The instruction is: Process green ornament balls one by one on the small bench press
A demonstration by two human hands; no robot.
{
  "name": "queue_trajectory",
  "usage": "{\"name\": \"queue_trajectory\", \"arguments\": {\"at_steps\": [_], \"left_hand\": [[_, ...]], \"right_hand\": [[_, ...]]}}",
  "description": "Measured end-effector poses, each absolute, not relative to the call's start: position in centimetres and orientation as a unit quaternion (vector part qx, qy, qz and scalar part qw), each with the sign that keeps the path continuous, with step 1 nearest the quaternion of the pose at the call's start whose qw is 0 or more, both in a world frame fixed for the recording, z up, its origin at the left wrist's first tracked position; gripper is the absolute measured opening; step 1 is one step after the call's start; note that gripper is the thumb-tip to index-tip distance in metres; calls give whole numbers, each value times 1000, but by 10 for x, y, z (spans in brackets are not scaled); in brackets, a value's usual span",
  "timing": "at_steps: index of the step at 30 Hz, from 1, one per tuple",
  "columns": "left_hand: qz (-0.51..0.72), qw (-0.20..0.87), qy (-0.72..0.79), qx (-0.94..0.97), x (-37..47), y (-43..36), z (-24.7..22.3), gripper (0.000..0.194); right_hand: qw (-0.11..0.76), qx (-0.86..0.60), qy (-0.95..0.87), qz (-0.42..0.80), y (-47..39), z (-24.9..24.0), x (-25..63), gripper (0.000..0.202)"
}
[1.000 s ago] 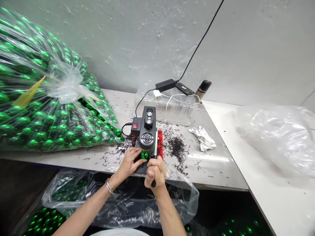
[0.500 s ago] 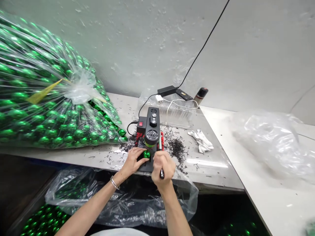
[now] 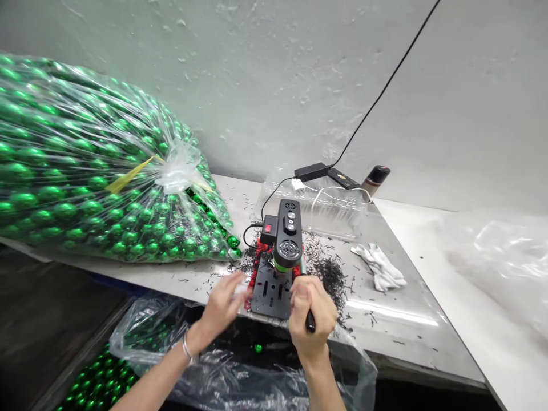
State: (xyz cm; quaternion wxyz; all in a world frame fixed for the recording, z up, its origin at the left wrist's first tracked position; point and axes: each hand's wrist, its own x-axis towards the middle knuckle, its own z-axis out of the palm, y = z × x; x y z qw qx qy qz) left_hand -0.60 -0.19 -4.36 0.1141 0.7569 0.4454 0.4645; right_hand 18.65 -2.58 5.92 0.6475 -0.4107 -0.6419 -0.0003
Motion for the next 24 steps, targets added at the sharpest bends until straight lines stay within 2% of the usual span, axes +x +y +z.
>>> {"name": "queue_trajectory", "arguments": {"at_steps": [4,7,13,15,18,20,24], "left_hand": [[402,87,589,696,-23,68,2,25],[360,104,604,704,-26,97,16,18],[356,153,600,700,-27,107,20,15],[400,257,582,659,-30,100,26,23],[491,530,482,495,-34,80,31,33],[511,663,405,367,-31,65,28,31],[486,760,365,230,-15,43,8,27]], "right_hand": [[650,-410,-640,-6,-25,58,186,31],[653,-406,-639,-13,-25,57,185,30],[646,-406,-646,-17,-27,57,184,28],[643,-406,-649,-21,-27,58,184,29],[644,-406,-648,-23,-26,58,184,29],[648,-406,-644,-22,-26,59,184,30],[645,-406,-647,-23,-25,63,185,30]]}}
